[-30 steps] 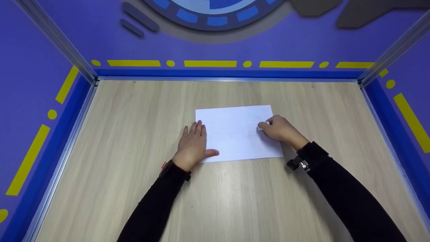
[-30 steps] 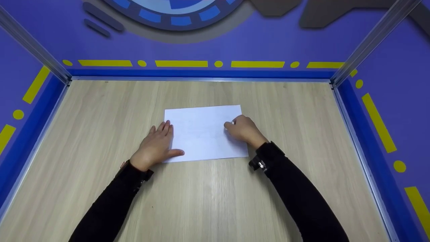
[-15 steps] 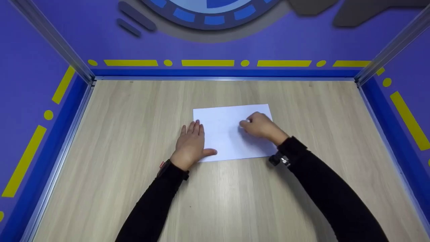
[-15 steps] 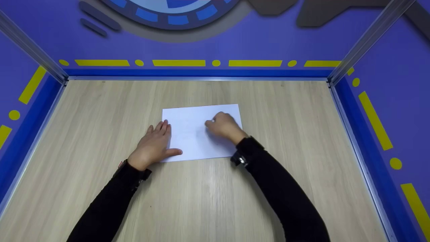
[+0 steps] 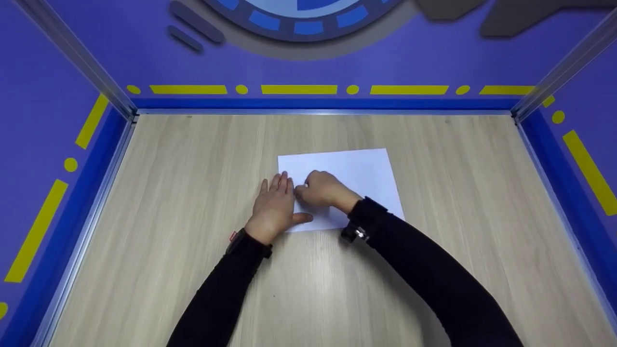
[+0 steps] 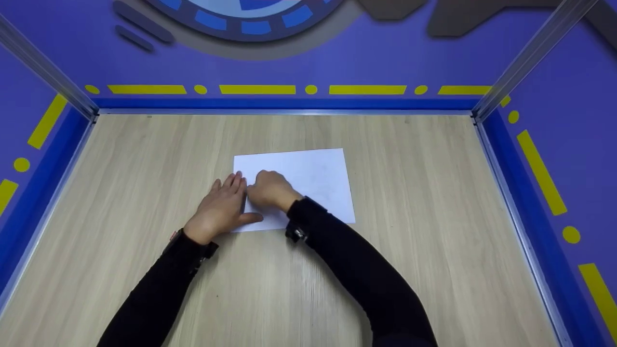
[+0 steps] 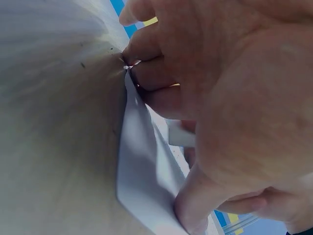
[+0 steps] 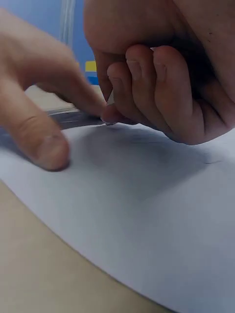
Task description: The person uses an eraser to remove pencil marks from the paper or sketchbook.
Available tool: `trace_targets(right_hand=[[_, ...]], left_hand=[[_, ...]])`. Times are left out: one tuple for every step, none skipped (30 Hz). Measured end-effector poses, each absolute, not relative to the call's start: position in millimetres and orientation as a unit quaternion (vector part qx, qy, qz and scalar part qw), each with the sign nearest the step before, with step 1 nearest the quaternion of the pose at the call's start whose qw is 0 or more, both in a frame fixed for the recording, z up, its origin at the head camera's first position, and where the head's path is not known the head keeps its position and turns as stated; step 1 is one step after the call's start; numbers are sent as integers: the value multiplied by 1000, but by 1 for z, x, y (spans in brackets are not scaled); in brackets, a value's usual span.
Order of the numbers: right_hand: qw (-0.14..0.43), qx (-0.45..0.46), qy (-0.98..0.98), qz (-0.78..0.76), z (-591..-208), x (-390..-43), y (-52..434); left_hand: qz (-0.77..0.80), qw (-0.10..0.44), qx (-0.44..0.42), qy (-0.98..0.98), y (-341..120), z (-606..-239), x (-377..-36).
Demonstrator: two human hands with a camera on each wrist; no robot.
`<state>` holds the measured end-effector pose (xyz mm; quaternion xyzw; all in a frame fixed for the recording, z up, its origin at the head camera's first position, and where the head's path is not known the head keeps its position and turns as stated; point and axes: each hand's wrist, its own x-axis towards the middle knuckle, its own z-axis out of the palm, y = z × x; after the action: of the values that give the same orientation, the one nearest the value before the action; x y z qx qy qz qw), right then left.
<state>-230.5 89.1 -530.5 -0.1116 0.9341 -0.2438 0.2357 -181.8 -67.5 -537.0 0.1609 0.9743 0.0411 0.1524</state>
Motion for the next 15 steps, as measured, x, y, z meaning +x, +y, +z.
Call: trace_targets(right_hand=[[237, -111, 934, -242, -531, -231, 87], [241, -108, 934, -240, -532, -232, 85], [243, -107, 935, -236, -532, -233, 85], [245, -105, 935, -233, -533, -234, 84], [247, -102, 935, -232, -533, -235, 85], [248, -101, 936, -229, -534, -236, 85], [249, -100, 936, -227, -534, -237, 86], [251, -100, 936, -225, -534, -237, 87], [248, -101, 937, -223, -534, -237, 88], [248, -100, 938, -222, -534, -237, 90], [245, -99, 938, -223, -535, -237, 92], [245, -97, 939, -221, -535, -237, 94], [244, -93, 939, -222, -535, -237, 97], [242, -91, 940, -223, -535, -236, 100], [242, -88, 940, -223, -535, -236, 103]], left_hand=[[40, 152, 162, 974, -67, -537, -182], [39, 153, 162, 974, -67, -536, -182], [37, 153, 163, 974, -67, -536, -182], [36, 153, 164, 974, -67, -536, -182], [33, 154, 164, 974, -67, -535, -182], [32, 154, 165, 974, -67, -535, -182], [31, 155, 165, 973, -67, -535, -182], [30, 156, 166, 973, -67, -535, -182], [31, 156, 165, 973, -67, -535, -182], [34, 156, 164, 973, -67, -536, -182], [36, 156, 164, 973, -67, -536, -182], [39, 155, 164, 973, -68, -536, -182], [40, 153, 164, 974, -68, -537, -181], [40, 152, 164, 974, -68, -537, -181], [41, 151, 164, 974, -68, -537, -181]])
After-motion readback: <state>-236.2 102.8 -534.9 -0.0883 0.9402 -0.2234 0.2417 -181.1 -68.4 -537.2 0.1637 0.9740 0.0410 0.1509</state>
